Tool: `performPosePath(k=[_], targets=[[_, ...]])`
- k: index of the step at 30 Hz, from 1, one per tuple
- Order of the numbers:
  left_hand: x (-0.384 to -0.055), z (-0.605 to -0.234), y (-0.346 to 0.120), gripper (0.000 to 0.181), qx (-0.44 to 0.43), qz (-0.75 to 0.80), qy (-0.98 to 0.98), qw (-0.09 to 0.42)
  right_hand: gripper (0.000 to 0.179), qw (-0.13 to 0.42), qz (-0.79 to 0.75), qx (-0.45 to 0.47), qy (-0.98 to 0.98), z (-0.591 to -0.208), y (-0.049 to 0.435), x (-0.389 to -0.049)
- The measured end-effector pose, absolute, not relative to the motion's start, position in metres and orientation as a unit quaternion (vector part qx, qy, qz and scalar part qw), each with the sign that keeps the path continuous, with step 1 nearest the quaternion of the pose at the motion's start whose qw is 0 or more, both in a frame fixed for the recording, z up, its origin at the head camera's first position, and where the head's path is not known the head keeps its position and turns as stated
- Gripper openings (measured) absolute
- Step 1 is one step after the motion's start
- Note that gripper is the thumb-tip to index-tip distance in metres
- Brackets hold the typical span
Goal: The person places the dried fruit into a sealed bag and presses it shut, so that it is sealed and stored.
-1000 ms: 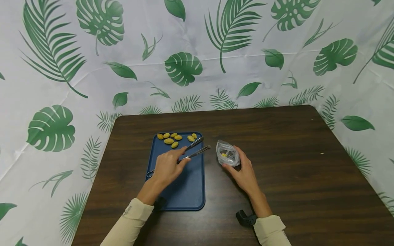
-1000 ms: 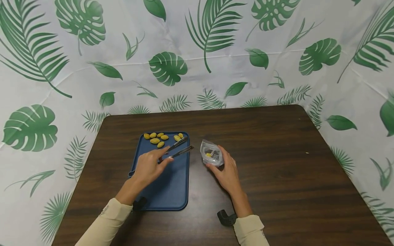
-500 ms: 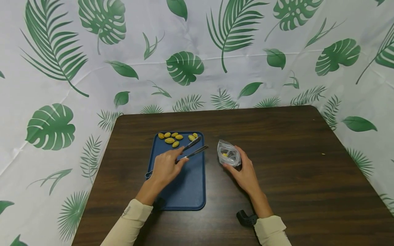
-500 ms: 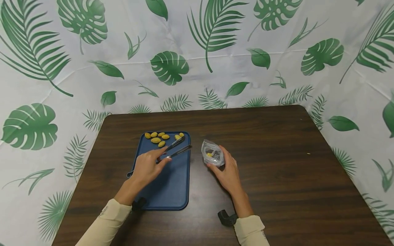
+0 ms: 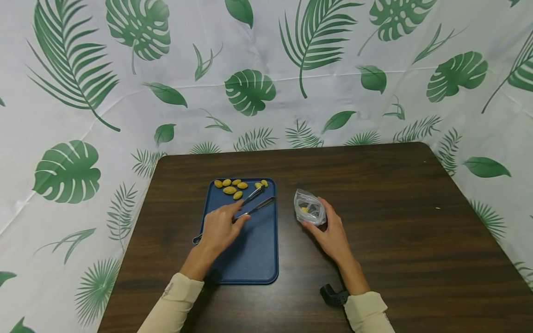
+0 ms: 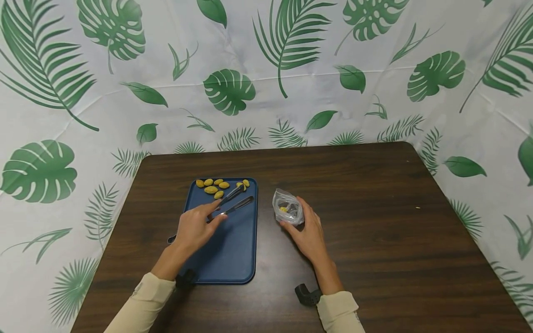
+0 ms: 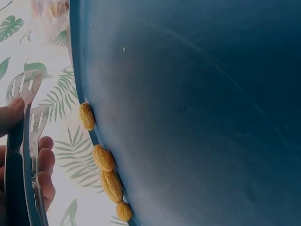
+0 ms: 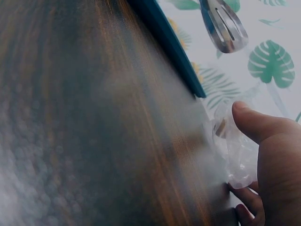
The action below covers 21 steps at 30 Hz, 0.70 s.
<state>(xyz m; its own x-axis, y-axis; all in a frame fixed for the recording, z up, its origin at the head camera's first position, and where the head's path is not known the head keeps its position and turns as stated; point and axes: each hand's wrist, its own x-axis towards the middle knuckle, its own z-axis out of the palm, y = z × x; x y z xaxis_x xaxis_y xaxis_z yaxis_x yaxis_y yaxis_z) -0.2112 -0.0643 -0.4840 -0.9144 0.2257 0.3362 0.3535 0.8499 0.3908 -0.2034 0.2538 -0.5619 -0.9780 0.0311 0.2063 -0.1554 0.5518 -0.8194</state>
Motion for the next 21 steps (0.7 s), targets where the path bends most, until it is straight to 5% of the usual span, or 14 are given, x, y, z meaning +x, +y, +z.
performPosePath(k=[21], targets=[[-0.214, -0.483, -0.078, 0.048, -0.137, -0.228, -0.953, 0.146, 0.088, 0.079, 0.467, 0.022, -0.881, -0.562, 0.254, -0.203]])
